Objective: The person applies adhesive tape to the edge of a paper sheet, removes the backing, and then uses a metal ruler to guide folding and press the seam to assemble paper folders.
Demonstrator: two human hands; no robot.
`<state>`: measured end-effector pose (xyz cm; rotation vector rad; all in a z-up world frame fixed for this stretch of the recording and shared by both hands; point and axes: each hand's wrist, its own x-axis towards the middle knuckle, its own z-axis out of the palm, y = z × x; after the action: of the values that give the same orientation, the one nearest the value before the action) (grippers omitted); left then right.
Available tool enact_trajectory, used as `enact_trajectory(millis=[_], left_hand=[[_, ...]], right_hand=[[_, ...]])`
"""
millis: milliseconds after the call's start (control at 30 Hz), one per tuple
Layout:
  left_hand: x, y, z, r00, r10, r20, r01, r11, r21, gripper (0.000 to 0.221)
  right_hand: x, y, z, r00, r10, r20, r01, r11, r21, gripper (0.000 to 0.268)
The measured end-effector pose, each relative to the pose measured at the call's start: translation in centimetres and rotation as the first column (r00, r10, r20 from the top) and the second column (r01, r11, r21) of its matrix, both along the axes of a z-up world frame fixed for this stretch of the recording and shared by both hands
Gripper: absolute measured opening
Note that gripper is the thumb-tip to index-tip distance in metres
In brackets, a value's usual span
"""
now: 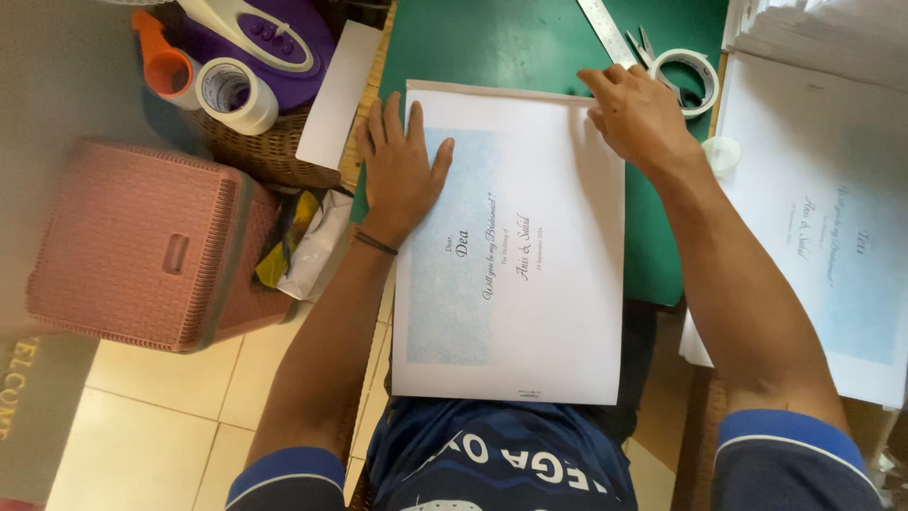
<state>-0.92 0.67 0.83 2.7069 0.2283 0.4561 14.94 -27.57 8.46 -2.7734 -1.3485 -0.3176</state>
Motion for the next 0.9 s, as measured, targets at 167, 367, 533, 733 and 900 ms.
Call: enact_trajectory(millis=[167,367,533,733,900], left_hand=[[0.0,0.1,-0.3,1.000,-0.030,-0.006,0.030,0.999,-0.016,0.068],[0.2,0.3,-0.3,0.998,-0.056,-0.027,0.056,0.998,-0.009,0.072],[0.2,0.2,-0.3,0.999,-0.034,-0.038,0.033,0.999,-0.015,0.074],[0.2,0.3,-0.4,0.998,-0.048,0.049,0.050,0.998,-0.044,0.073],[0.3,0.5,-0.6,0.997,-0.058,0.051,0.062,0.994,-0.085,0.069]], right_hand=[[1.1,0.4,-3.0,0.991,-0.060,0.118,0.057,0.998,0.032,0.007],[0.9,0.9,-3.3,0.988,-0.101,0.115,0.086,0.988,0.128,0.005],[0.5,1.0,-2.7,0.991,-0.091,0.100,0.076,0.986,0.145,0.005],[0.4,0.6,-2.6,0.990,-0.107,0.097,0.089,0.981,0.171,0.005],[0.3,0.4,-2.8,0.984,-0.124,0.127,0.105,0.983,0.148,0.006]])
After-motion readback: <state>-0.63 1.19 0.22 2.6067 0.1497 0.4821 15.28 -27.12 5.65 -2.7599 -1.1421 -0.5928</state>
